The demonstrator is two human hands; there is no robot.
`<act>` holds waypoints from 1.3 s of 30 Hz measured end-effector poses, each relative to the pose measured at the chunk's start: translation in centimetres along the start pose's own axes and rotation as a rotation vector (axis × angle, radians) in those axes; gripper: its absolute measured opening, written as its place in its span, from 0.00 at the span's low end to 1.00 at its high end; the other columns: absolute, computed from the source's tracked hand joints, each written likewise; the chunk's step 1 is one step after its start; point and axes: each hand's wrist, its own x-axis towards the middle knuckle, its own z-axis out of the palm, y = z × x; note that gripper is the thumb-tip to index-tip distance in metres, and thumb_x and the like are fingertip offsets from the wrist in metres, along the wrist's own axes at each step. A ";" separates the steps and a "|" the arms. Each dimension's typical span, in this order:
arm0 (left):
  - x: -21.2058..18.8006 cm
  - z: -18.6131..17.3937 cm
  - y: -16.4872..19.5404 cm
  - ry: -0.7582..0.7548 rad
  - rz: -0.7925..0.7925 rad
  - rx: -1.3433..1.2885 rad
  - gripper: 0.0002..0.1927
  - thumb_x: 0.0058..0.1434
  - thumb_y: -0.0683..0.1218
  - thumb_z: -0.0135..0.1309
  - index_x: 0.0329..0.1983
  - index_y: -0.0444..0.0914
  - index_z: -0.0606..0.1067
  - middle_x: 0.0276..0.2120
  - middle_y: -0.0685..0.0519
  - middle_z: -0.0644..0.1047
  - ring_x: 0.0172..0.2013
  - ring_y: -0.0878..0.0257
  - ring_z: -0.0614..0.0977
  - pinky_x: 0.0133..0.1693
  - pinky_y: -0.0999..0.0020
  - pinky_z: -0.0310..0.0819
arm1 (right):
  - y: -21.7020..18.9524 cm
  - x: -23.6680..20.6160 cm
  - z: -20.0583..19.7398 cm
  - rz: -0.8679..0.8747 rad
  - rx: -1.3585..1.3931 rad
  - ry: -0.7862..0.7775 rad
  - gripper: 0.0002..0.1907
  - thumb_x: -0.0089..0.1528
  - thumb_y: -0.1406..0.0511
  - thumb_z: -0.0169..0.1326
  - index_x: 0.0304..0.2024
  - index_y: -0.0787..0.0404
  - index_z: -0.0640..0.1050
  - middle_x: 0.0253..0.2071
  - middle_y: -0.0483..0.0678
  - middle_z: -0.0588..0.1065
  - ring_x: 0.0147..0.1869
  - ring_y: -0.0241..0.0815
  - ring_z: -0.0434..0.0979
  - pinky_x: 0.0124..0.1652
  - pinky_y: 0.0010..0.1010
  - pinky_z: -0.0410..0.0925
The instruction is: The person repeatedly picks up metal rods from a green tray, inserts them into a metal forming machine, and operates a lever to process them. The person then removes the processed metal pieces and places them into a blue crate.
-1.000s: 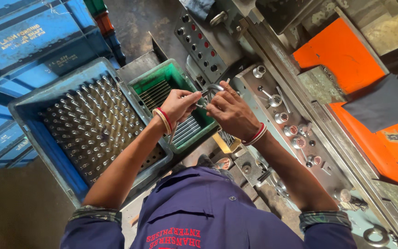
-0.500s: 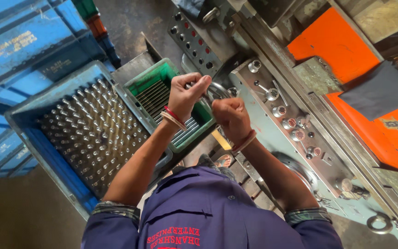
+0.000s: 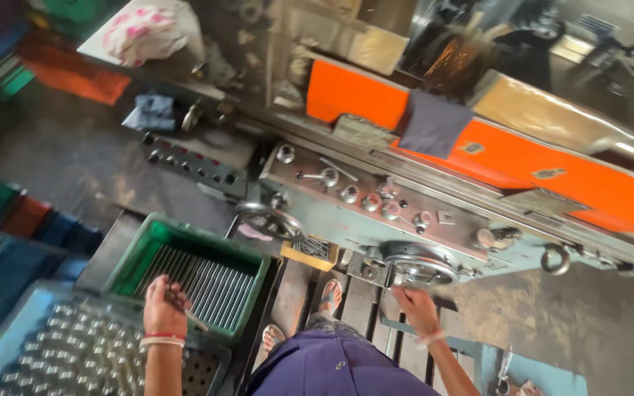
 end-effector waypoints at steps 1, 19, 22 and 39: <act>0.4 0.8 -0.3 0.016 0.032 0.068 0.06 0.70 0.52 0.50 0.46 0.48 0.72 0.28 0.58 0.73 0.23 0.68 0.70 0.24 0.70 0.65 | 1.8 -1.3 -0.9 0.040 -0.136 -0.025 0.30 0.64 0.49 0.56 0.19 0.68 0.74 0.17 0.57 0.64 0.22 0.47 0.63 0.27 0.43 0.60; -4.7 49.9 7.6 -0.981 0.384 0.115 0.05 0.71 0.44 0.55 0.45 0.38 0.76 0.31 0.57 0.74 0.27 0.72 0.70 0.27 0.76 0.62 | 7.6 7.0 -36.8 -0.116 -0.870 0.953 0.13 0.66 0.60 0.69 0.40 0.58 0.78 0.38 0.49 0.77 0.48 0.51 0.81 0.42 0.43 0.73; -5.3 57.5 5.5 -1.082 0.296 0.086 0.06 0.72 0.47 0.54 0.44 0.39 0.76 0.29 0.58 0.73 0.26 0.72 0.70 0.26 0.75 0.63 | 7.1 10.4 -43.4 -0.235 -0.809 1.056 0.05 0.72 0.67 0.54 0.45 0.64 0.76 0.42 0.51 0.76 0.46 0.51 0.77 0.44 0.37 0.71; 0.6 84.3 -19.0 -0.574 -0.047 0.223 0.10 0.68 0.51 0.50 0.49 0.44 0.72 0.32 0.56 0.74 0.26 0.66 0.73 0.26 0.69 0.66 | 8.1 30.5 -59.4 0.036 -0.713 0.877 0.28 0.80 0.54 0.39 0.42 0.69 0.81 0.25 0.57 0.76 0.22 0.49 0.72 0.26 0.42 0.64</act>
